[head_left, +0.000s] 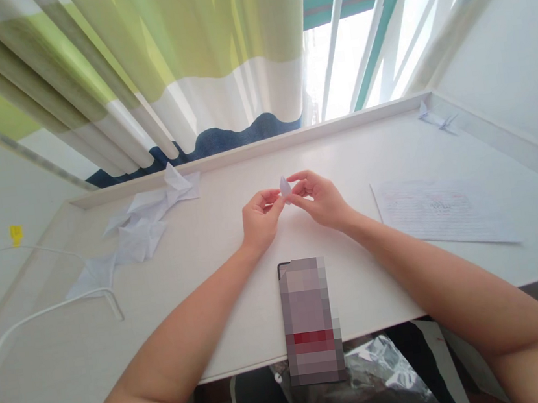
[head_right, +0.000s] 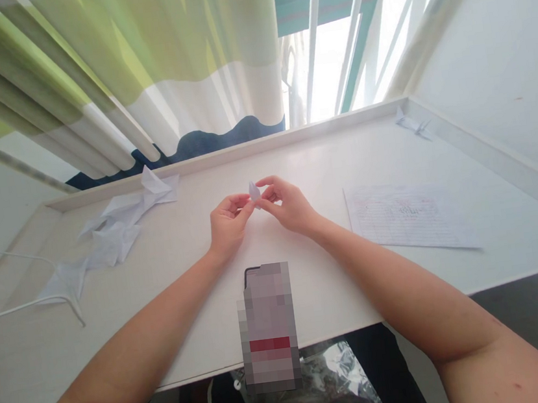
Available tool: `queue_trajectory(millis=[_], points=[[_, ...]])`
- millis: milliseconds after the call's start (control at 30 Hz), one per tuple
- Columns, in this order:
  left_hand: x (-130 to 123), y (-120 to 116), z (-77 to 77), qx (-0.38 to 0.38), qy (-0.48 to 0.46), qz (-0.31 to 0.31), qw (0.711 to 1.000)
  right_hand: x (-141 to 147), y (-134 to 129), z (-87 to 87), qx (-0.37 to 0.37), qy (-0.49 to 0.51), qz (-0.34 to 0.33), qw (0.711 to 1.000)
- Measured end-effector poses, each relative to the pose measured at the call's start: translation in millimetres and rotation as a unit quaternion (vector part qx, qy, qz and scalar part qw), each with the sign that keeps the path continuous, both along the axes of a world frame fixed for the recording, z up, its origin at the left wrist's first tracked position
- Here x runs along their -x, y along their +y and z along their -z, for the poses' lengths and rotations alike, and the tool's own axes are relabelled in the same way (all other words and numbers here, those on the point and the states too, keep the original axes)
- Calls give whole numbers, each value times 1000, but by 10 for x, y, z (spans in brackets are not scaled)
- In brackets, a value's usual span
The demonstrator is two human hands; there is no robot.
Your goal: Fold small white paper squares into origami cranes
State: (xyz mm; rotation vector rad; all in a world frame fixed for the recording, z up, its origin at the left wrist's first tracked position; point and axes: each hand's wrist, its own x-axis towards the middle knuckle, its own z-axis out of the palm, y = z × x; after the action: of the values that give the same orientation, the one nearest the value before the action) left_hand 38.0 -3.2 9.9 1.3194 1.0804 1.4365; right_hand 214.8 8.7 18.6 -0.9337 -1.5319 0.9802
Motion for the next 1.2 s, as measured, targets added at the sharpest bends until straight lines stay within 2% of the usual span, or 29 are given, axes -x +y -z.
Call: queue_trajectory(millis=[233,467,833,1033,1200], points=[[18,14,-9,-9,16,-14,1000,-35,-19,41,-10,-83,-21,996],[19,22,8,-8,18,-20,1000,-2,-4,75,47,-13,-64,997],[23,6,6,-9,22,-28,999,-3,-5,75,82,24,-59,995],[17,-3,-4,-13,34,-19,999,-25,-10,49,86,19,-58,994],[19,14,13,-3,5,-14,1000,-37,-27,39,56,-12,-49,997]])
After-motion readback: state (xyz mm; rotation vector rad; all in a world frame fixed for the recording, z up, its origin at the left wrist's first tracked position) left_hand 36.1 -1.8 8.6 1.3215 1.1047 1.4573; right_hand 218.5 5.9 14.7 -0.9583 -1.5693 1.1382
